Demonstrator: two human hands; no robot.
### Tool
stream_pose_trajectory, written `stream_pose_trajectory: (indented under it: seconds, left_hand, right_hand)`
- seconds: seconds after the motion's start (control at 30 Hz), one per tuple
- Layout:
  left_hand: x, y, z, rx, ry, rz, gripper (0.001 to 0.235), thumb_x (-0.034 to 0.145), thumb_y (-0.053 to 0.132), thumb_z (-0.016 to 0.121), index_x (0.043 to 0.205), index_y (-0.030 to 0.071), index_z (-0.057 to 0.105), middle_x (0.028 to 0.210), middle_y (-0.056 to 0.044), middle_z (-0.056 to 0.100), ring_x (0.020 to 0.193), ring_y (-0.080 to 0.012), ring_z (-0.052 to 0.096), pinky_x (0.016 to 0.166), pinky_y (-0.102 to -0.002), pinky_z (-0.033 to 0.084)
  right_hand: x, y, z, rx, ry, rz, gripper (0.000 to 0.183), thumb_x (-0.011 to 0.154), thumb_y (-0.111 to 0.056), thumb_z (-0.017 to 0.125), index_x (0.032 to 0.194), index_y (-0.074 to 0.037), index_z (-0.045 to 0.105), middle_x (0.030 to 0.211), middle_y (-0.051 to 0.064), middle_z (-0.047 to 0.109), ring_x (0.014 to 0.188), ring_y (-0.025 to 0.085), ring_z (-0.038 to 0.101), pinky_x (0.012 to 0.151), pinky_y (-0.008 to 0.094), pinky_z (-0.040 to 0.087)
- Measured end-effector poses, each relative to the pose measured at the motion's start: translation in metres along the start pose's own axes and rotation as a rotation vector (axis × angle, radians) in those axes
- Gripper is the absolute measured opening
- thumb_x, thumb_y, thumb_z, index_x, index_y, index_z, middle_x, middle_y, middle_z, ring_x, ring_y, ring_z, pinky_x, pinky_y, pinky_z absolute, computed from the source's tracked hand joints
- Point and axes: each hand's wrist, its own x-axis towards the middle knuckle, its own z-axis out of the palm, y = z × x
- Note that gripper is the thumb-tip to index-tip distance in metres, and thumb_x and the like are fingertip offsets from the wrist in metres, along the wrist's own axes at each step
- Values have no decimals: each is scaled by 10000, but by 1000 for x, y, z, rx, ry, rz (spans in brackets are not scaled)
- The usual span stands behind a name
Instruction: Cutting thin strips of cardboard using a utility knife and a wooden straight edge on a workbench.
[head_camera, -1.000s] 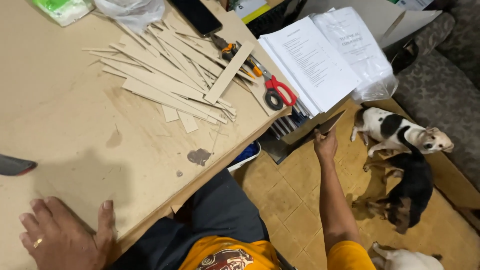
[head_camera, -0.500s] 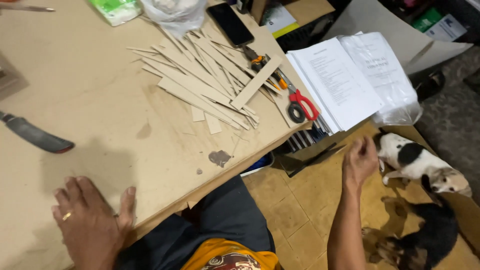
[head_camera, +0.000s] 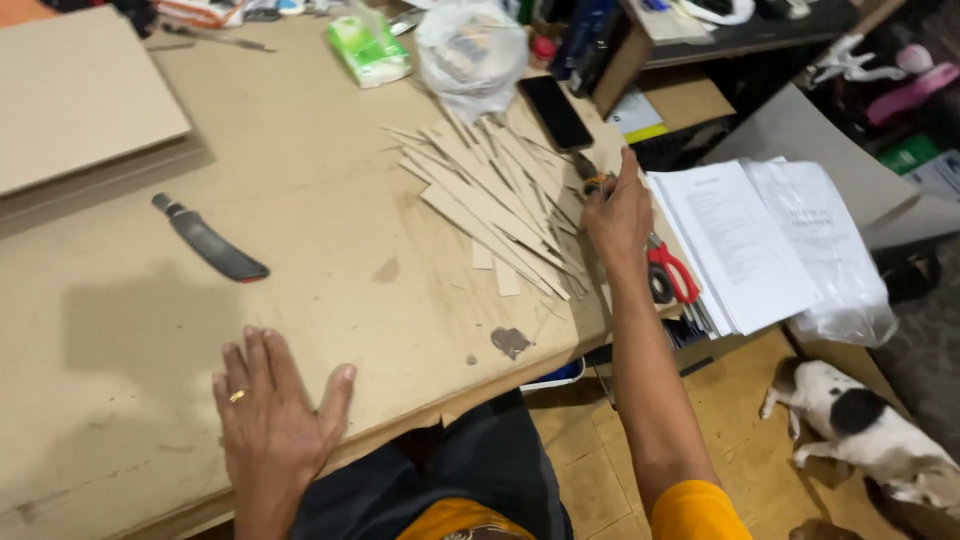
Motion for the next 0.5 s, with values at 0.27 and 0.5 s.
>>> stream_pose_trajectory:
  seconds: [0.27, 0.5]
  left_hand:
    - [0, -3, 6, -162, -121, -80, 951, 918, 645, 496, 1515, -94, 441, 1574, -319, 450, 1449, -530, 412, 1123, -657, 363]
    - [-2, -7, 9, -177, -94, -71, 958, 913, 647, 499, 1529, -83, 431, 1576, -315, 452, 1455, -520, 414, 1139, -638, 352]
  right_hand:
    - [47, -47, 33, 293, -304, -385, 720, 983, -413, 672, 1521, 0, 432, 1536, 248, 476, 1416, 411, 449, 1143, 521, 369]
    - [28, -115, 38, -282, -582, -232, 827, 973, -700, 128, 1555, -150, 335, 1518, 246, 401, 1352, 422, 370, 1077, 618, 330]
